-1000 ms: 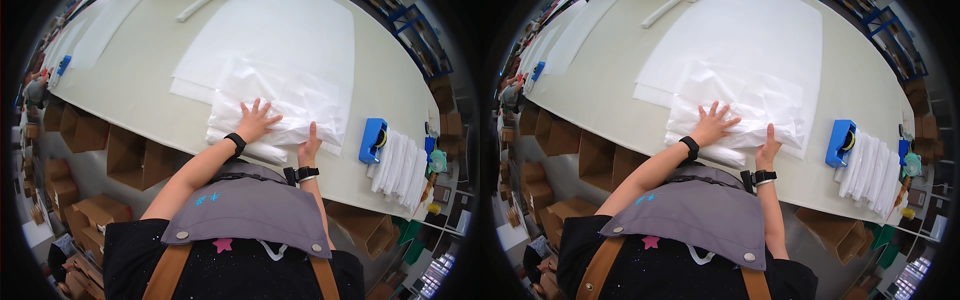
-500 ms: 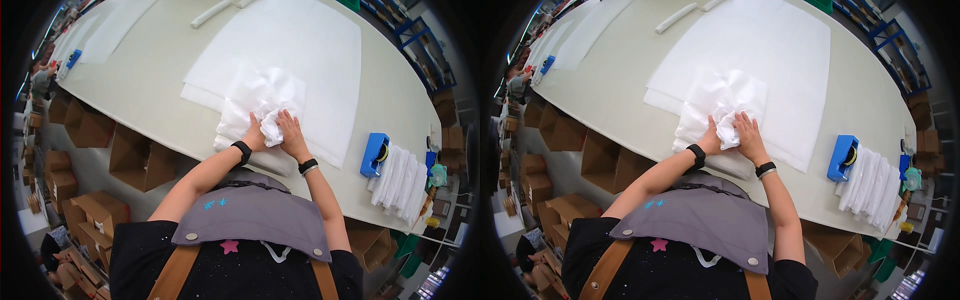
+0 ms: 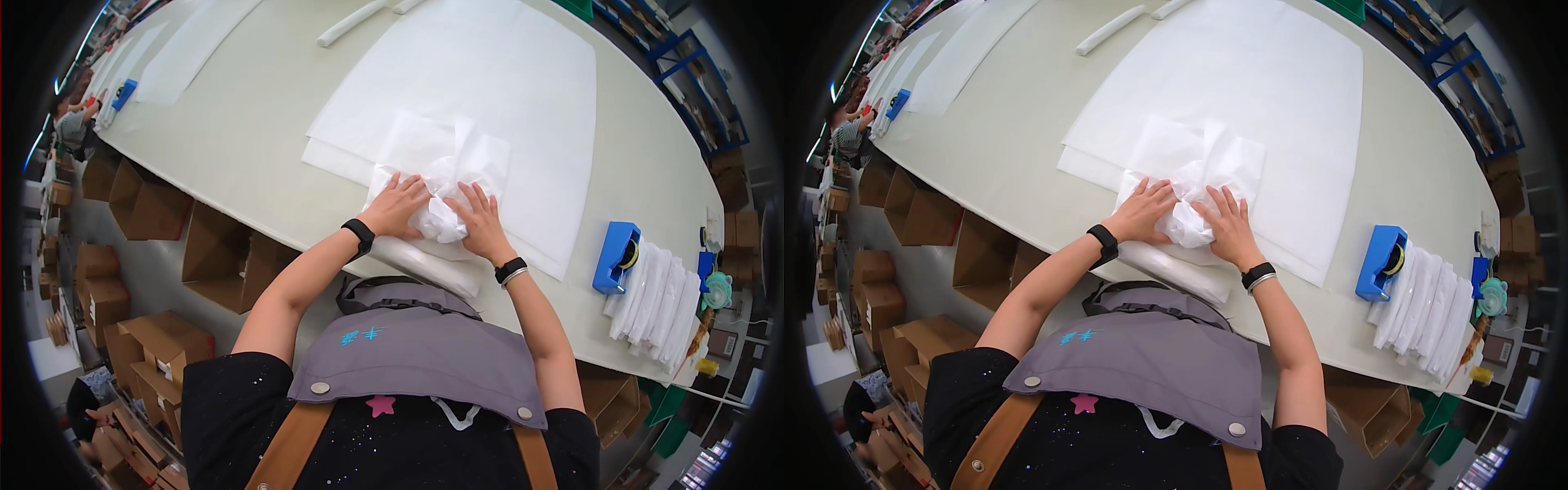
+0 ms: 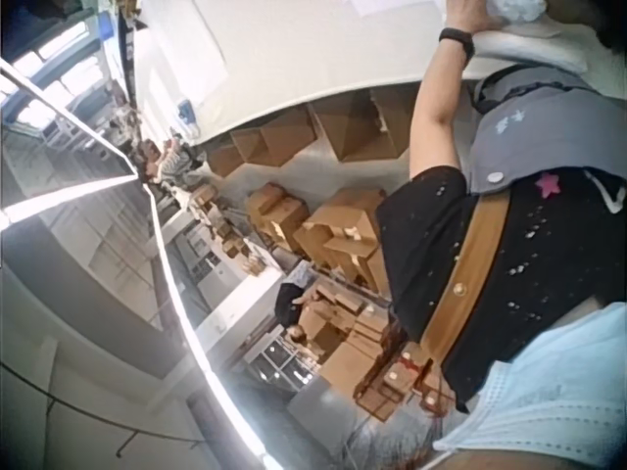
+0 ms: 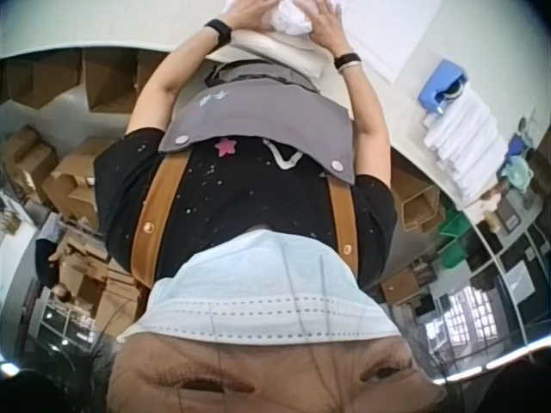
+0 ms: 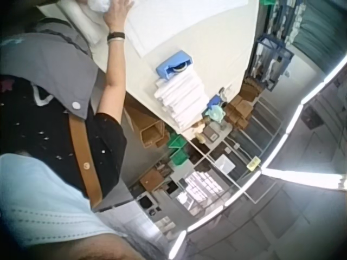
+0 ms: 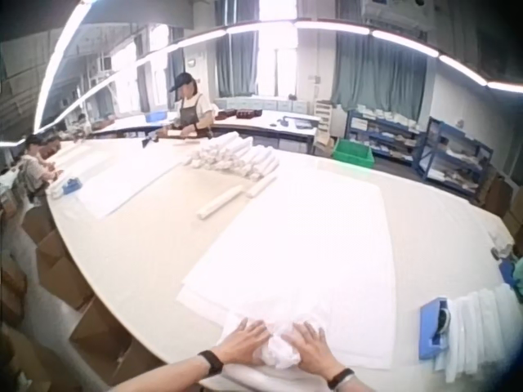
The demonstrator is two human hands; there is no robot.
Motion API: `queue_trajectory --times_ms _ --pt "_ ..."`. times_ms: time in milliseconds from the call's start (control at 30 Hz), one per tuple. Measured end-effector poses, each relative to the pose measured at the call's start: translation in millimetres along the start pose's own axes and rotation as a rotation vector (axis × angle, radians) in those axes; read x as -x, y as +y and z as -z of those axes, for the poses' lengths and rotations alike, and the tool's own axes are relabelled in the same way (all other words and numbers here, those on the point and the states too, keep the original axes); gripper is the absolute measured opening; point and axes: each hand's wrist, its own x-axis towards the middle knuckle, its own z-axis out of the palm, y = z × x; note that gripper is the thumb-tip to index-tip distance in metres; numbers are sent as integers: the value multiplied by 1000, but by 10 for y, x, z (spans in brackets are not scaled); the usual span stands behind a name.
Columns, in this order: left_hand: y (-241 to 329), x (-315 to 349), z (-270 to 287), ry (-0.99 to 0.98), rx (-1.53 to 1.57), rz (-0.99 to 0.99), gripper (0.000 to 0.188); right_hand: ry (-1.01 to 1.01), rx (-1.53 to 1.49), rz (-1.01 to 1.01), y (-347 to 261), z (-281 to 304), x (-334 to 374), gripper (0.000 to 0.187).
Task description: The person repeatedly rolls white fabric or paper sheets into tight cylindrical bundles on a long table. They smooth the material, roll it tightly, and place the finished rolls into a cardboard box. The process is repeated multiple times with new sheets.
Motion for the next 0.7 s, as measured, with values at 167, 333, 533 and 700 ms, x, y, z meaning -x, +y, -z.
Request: queue_trajectory --times_ms 167,333,533,700 --pt "189 -14 139 229 -114 -150 112 -100 15 -53 25 12 -2 84" --pt "424 -196 142 -18 24 -187 108 -320 66 -106 -58 215 -60 80" --pt "213 -217 -105 74 208 -181 103 -533 -688 -170 635 487 -510 61" --pt "232 -180 -100 39 192 -148 105 120 -70 -7 568 273 -960 46"
